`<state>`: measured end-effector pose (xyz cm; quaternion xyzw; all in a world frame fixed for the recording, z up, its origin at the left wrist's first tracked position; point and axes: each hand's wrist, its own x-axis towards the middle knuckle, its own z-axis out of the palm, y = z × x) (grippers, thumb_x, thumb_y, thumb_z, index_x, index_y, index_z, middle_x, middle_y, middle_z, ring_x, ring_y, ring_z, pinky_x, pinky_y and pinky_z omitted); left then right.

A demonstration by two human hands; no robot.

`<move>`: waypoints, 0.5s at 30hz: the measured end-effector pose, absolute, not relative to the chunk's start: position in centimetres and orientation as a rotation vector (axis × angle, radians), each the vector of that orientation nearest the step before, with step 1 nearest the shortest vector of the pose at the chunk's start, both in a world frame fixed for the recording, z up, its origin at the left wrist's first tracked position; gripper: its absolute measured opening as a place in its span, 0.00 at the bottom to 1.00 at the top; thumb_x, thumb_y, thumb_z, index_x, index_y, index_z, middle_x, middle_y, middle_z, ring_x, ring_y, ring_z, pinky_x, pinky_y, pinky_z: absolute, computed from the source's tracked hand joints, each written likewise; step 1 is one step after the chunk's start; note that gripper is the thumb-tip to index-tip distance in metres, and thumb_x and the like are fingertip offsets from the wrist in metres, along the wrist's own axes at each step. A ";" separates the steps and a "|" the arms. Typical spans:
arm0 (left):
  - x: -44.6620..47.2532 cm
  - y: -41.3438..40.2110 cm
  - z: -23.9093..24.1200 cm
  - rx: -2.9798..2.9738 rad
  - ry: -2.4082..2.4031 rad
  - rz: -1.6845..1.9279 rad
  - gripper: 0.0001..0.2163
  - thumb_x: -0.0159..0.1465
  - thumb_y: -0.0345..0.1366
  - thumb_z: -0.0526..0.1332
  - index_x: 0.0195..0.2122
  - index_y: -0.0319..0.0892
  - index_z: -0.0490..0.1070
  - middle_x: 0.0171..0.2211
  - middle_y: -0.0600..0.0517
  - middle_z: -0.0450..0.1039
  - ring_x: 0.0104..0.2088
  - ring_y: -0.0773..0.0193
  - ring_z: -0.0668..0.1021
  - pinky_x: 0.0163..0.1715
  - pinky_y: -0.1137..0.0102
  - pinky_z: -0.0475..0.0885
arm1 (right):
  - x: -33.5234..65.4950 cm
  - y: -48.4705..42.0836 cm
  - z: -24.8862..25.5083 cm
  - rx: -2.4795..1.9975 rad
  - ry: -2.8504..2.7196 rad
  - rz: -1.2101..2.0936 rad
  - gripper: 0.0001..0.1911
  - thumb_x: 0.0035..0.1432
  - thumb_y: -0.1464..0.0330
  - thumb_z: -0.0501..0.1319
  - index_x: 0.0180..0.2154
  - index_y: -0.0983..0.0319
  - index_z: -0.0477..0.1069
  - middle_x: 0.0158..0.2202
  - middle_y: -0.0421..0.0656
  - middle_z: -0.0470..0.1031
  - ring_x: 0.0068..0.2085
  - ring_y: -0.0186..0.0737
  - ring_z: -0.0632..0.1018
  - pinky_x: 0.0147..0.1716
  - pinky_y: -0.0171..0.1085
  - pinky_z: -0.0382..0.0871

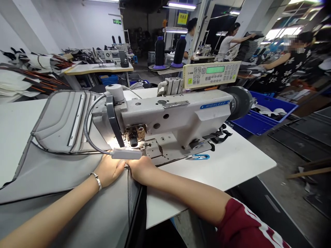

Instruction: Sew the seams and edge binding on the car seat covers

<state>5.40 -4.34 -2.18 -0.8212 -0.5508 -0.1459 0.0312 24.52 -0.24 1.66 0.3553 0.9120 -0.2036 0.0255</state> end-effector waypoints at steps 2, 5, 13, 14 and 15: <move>5.0 -3.6 -1.8 -2.569 -1.679 -0.494 0.21 0.69 0.42 0.43 0.36 0.42 0.76 0.40 0.44 0.77 0.42 0.50 0.74 0.46 0.56 0.69 | 24.3 -0.2 1.9 1.140 2.818 -0.633 0.18 0.59 0.70 0.55 0.50 0.58 0.72 0.47 0.46 0.78 0.44 0.46 0.79 0.40 0.39 0.72; 4.7 -2.9 -1.2 -2.592 -1.678 -0.547 0.20 0.68 0.41 0.45 0.37 0.42 0.77 0.41 0.43 0.77 0.43 0.50 0.75 0.47 0.57 0.71 | 24.1 -0.2 2.1 1.185 2.841 -0.641 0.20 0.61 0.68 0.52 0.54 0.56 0.69 0.54 0.45 0.75 0.50 0.44 0.78 0.45 0.38 0.72; 5.1 -3.2 -0.9 -2.535 -1.695 -0.426 0.22 0.69 0.40 0.42 0.32 0.42 0.76 0.38 0.43 0.78 0.41 0.51 0.75 0.45 0.57 0.70 | 24.2 -0.5 2.1 1.169 2.841 -0.626 0.19 0.60 0.69 0.54 0.52 0.59 0.71 0.49 0.49 0.77 0.46 0.46 0.79 0.43 0.40 0.73; 5.2 -3.4 -1.0 -2.511 -1.699 -0.416 0.23 0.69 0.40 0.42 0.32 0.42 0.76 0.37 0.43 0.78 0.40 0.52 0.76 0.44 0.57 0.70 | 24.3 -0.5 2.0 1.160 2.842 -0.625 0.19 0.60 0.69 0.54 0.52 0.59 0.71 0.48 0.49 0.78 0.46 0.47 0.80 0.43 0.40 0.73; 5.3 -3.6 -1.1 -2.493 -1.697 -0.412 0.23 0.69 0.40 0.42 0.32 0.42 0.76 0.36 0.43 0.78 0.40 0.52 0.76 0.44 0.57 0.70 | 24.3 -0.6 1.9 1.149 2.845 -0.625 0.18 0.60 0.69 0.54 0.51 0.59 0.71 0.47 0.48 0.78 0.45 0.47 0.80 0.42 0.40 0.73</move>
